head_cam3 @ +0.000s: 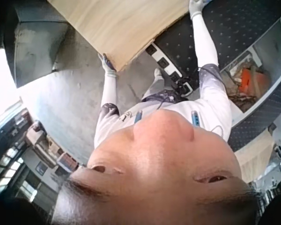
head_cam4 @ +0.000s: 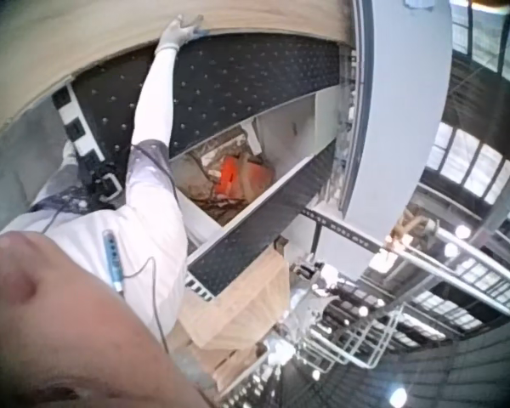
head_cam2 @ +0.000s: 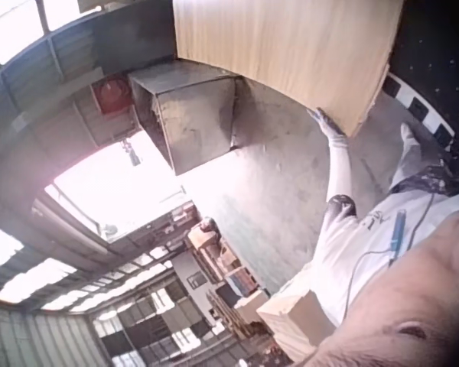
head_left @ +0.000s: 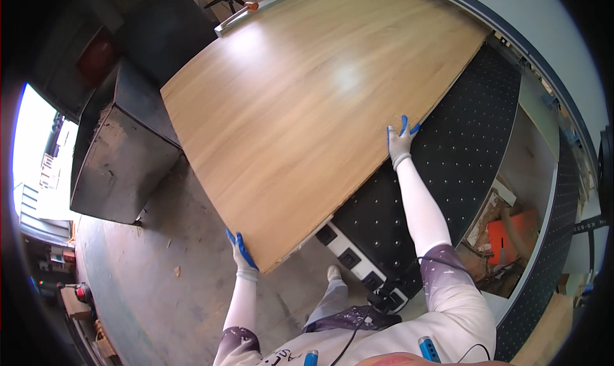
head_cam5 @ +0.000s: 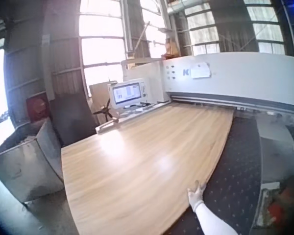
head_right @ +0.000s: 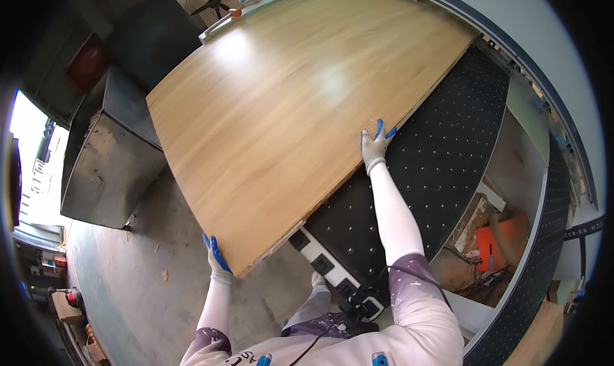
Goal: Manually moving and stacking large wooden furniture panels from a machine table to a stack.
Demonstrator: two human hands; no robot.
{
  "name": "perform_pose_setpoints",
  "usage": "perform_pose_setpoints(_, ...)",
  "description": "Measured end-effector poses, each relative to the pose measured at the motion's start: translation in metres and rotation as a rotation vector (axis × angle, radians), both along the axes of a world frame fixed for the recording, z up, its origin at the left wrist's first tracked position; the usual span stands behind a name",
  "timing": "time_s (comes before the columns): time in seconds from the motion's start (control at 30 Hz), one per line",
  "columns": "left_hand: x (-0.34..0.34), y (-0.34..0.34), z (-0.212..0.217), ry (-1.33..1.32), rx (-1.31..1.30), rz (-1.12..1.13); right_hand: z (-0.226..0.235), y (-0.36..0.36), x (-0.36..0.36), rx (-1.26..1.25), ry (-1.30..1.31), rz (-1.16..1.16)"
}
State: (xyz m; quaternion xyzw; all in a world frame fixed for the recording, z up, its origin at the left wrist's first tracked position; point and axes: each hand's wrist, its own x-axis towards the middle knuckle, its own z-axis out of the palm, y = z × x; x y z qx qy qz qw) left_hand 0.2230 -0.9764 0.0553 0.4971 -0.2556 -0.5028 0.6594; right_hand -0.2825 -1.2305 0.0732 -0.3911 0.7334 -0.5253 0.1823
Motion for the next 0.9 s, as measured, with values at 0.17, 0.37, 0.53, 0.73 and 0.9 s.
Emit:
perform_pose_setpoints(0.17,0.03,0.008,-0.023,-0.097,-0.062,-0.044,0.023,0.052,-0.008,-0.131,-0.127,0.152)
perform_pose_setpoints(0.37,0.022,0.001,-0.037,-0.001,-0.12,-0.052,0.05,0.349,-0.007,-0.275,-0.251,0.355)
perform_pose_setpoints(0.53,0.018,-0.019,-0.026,0.236,-0.06,-0.261,0.03,0.596,0.01,0.09,-0.549,-0.112)
perform_pose_setpoints(0.73,-0.017,0.076,-0.101,0.186,0.234,-0.168,0.051,0.779,-0.013,-0.335,-0.624,-0.388)
perform_pose_setpoints(0.9,-0.147,0.276,-0.196,-0.111,0.793,-0.552,0.098,0.947,-0.056,-0.594,-0.364,-0.619)
